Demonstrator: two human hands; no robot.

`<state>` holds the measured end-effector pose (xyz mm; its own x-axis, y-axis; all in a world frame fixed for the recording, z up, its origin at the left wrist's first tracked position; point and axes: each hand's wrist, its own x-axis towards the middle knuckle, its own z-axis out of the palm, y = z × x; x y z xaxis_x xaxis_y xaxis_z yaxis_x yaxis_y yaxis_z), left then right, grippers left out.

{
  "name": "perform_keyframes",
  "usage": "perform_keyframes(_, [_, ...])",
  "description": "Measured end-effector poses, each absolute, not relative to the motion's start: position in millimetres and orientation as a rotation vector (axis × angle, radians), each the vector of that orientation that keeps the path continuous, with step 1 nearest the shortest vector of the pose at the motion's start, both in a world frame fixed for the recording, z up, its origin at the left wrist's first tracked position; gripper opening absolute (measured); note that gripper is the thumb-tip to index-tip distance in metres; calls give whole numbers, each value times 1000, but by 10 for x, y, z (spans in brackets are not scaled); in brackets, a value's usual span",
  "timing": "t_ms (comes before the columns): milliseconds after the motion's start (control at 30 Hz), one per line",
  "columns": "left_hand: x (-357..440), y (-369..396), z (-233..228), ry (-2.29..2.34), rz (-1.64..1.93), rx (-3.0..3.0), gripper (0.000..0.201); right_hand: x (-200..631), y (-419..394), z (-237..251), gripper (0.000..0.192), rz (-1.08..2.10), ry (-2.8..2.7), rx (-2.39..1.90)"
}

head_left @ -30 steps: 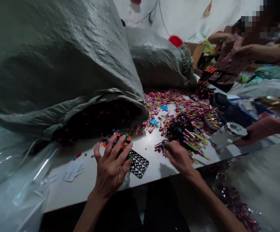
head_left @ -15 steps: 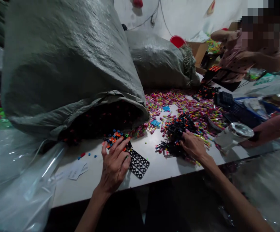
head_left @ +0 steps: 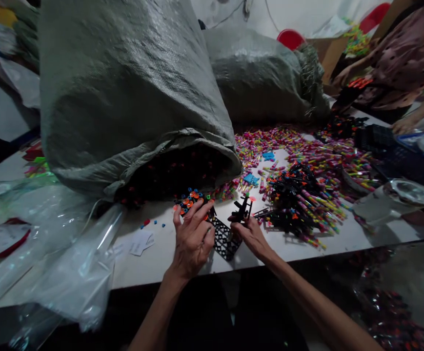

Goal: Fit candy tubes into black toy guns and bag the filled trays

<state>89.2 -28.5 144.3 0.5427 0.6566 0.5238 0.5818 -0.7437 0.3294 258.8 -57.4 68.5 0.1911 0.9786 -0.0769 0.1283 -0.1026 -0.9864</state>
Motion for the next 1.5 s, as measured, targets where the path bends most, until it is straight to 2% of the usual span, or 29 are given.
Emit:
perform_keyframes(233, [875,-264,1425,1035,983,2666,27,2459,-462,422,12,1140,-1155,-1343])
perform_keyframes(367, [879,-260,1439,1034,1006,2661,26,2376,-340,436,14,1197,-1119,-1290])
perform_keyframes(633, [854,-263,1412,1055,983,2653,23,2475,-265,553,4,881,-1854,-1621])
perform_keyframes(700, [858,-245,1399,1049,995,2668,22,2377,-240,638,7,816,-1967,-1672])
perform_keyframes(800, [869,-203,1401,1019,961,2760,36,2204,-220,730,17,711,-2055,-1736])
perform_keyframes(867, [869,-176,1410,1016,934,2814,34,2235,-259,770,22,703,-2082,-1734])
perform_keyframes(933, [857,-156,1413,1031,932,2831,31,2478,-371,835,28,688,-2008,-1677])
perform_keyframes(1000, [834,-145,1402,1029,954,2832,31,2927,-539,957,32,523,-1860,-1695])
perform_keyframes(1133, [806,-132,1378,982,951,2852,33,4007,-764,1299,23,-22,-1533,-2239])
perform_keyframes(1233, [826,-115,1406,972,926,2874,34,4489,-702,1434,28,43,-1580,-2641])
perform_keyframes(1300, [852,-99,1447,978,953,2892,35,4587,-623,1433,28,125,-1615,-2714])
perform_keyframes(1400, [892,-79,1506,958,937,2929,33,4531,-580,1355,25,190,-1526,-2595])
perform_keyframes(1500, [924,-72,1530,934,854,2920,24,4338,-650,1259,20,449,-1397,-2286])
